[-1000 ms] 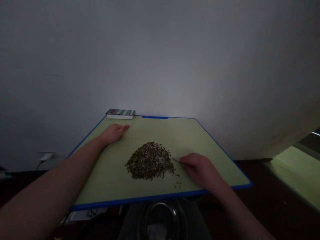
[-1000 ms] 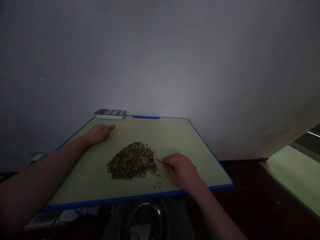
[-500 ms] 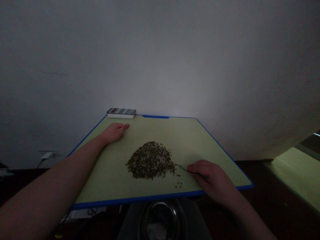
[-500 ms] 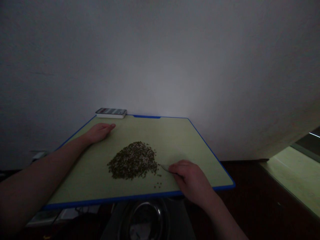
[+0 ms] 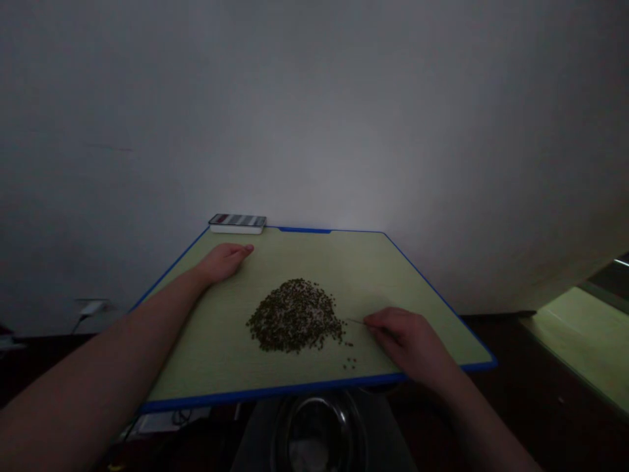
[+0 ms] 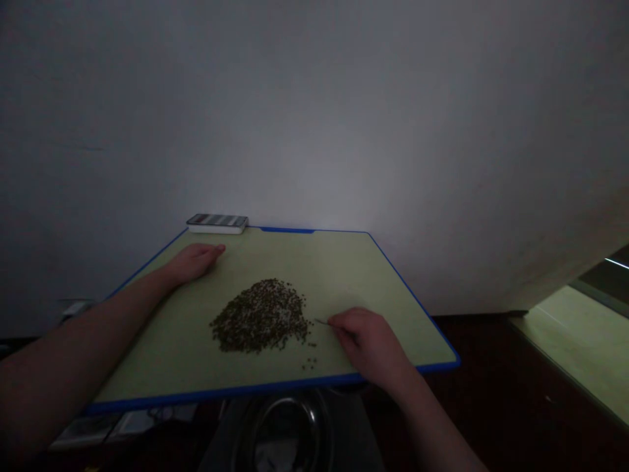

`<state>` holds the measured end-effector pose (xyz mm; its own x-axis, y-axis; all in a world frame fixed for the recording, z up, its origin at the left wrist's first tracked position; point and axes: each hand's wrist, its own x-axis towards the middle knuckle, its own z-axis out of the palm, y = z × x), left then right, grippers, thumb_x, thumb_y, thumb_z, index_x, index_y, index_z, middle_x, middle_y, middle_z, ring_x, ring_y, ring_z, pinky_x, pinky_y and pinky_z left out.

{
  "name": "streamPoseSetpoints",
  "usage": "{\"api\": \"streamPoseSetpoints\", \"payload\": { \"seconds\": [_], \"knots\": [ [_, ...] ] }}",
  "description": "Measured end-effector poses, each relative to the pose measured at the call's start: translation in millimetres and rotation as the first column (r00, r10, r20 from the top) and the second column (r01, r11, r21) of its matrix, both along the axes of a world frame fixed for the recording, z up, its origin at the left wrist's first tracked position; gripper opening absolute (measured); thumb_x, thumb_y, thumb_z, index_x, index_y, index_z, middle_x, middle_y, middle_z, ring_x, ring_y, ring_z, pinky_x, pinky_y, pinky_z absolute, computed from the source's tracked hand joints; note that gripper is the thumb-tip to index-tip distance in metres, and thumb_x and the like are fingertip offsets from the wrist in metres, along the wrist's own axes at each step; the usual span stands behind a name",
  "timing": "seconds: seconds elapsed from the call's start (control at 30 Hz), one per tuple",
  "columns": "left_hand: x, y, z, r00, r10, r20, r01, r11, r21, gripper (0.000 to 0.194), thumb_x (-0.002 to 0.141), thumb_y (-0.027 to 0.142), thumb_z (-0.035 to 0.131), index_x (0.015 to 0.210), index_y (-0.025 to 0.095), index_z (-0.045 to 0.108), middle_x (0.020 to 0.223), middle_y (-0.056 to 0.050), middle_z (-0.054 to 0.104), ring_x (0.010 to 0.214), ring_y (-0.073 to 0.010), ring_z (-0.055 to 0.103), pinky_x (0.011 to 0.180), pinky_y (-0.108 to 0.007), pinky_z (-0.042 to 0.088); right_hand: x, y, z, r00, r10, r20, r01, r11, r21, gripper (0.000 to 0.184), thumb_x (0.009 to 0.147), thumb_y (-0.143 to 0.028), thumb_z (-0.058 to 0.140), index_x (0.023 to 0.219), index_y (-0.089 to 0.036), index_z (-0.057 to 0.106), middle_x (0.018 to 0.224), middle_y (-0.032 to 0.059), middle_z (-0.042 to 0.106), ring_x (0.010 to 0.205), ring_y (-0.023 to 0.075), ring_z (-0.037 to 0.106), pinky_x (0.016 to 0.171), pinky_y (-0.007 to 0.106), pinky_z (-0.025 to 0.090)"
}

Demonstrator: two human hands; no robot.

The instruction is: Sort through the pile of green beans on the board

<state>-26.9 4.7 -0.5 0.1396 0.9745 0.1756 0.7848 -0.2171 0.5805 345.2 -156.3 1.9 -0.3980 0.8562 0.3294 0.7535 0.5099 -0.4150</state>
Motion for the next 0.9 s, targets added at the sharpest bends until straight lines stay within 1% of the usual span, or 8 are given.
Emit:
{"api": "streamPoseSetpoints", "payload": {
  "seconds": [0.17,0.27,0.37,0.5,0.6,0.7,0.9],
  "knots": [
    [-1.7,1.8,-0.8,1.0,0.009,-0.015,-0.009,1.0,-0.015,0.046,0.076,0.057,0.034,0.049,0.019,0.037,0.047,0.002,0.031,0.047,-0.0129,0.035,0.047,-0.026,0.026,1.7,3.6,0.0,0.996,0.06,-0.058,-0.063,0.997,-0.054,0.022,0.083,-0.017,0.049,0.094,-0.022,0.067,0.088,0.0035,0.068,0.082,0.0148,0.062,0.075,0.028,0.049],
    [-0.9,0.3,0.4,1.0,0.005,-0.008,-0.006,0.999,-0.038,0.046,0.076,0.057,0.034,0.05,0.019,0.038,0.047,0.003,0.031,0.047,-0.0126,0.034,0.047,-0.026,0.026,5.2,-2.5,0.6,0.991,0.105,-0.083,-0.111,0.992,-0.067,0.022,0.084,-0.018,0.048,0.095,-0.022,0.067,0.088,0.0042,0.068,0.083,0.0151,0.062,0.075,0.029,0.049],
    [-0.6,-0.1,0.7,1.0,0.0,-0.014,0.0,0.999,-0.036,0.046,0.076,0.057,0.034,0.051,0.019,0.038,0.047,0.003,0.031,0.047,-0.0124,0.034,0.047,-0.025,0.026,8.0,-9.8,0.9,0.986,0.134,-0.101,-0.141,0.988,-0.07,0.022,0.084,-0.019,0.048,0.095,-0.021,0.067,0.088,0.0051,0.068,0.084,0.0154,0.061,0.074,0.029,0.049],
    [-1.5,1.3,-0.6,1.0,-0.004,-0.016,0.003,0.999,-0.038,0.046,0.076,0.058,0.033,0.051,0.019,0.039,0.047,0.003,0.032,0.047,-0.0126,0.035,0.047,-0.026,0.027,7.8,-14.5,0.6,0.987,0.119,-0.105,-0.125,0.991,-0.054,0.023,0.085,-0.018,0.047,0.095,-0.021,0.067,0.087,0.0056,0.068,0.083,0.0158,0.062,0.073,0.03,0.05],
    [-1.9,1.6,-1.0,1.0,-0.011,-0.016,0.011,1.0,-0.023,0.047,0.076,0.058,0.033,0.051,0.019,0.039,0.047,0.003,0.032,0.047,-0.0129,0.036,0.047,-0.026,0.027,4.1,-14.1,0.2,0.993,0.088,-0.085,-0.09,0.996,-0.026,0.024,0.084,-0.015,0.046,0.096,-0.021,0.067,0.088,0.0053,0.068,0.083,0.0159,0.062,0.074,0.031,0.05],
    [-1.7,0.9,-0.7,1.0,-0.01,-0.012,0.01,1.0,-0.007,0.046,0.076,0.058,0.034,0.051,0.019,0.039,0.046,0.003,0.031,0.047,-0.0128,0.035,0.047,-0.026,0.027,-0.9,-13.1,0.7,0.994,0.085,-0.066,-0.085,0.996,-0.002,0.026,0.083,-0.013,0.047,0.096,-0.021,0.067,0.087,0.005,0.069,0.083,0.016,0.062,0.074,0.031,0.05],
    [-1.2,-0.4,-0.3,1.0,0.003,0.009,-0.003,1.0,-0.028,0.048,0.075,0.06,0.033,0.05,0.019,0.039,0.046,0.003,0.032,0.046,-0.0126,0.034,0.046,-0.025,0.026,-4.4,-12.5,-0.4,0.992,0.105,-0.064,-0.106,0.994,-0.024,0.025,0.082,-0.013,0.048,0.096,-0.021,0.067,0.086,0.0046,0.069,0.082,0.0156,0.062,0.073,0.03,0.049]
  ]
}}
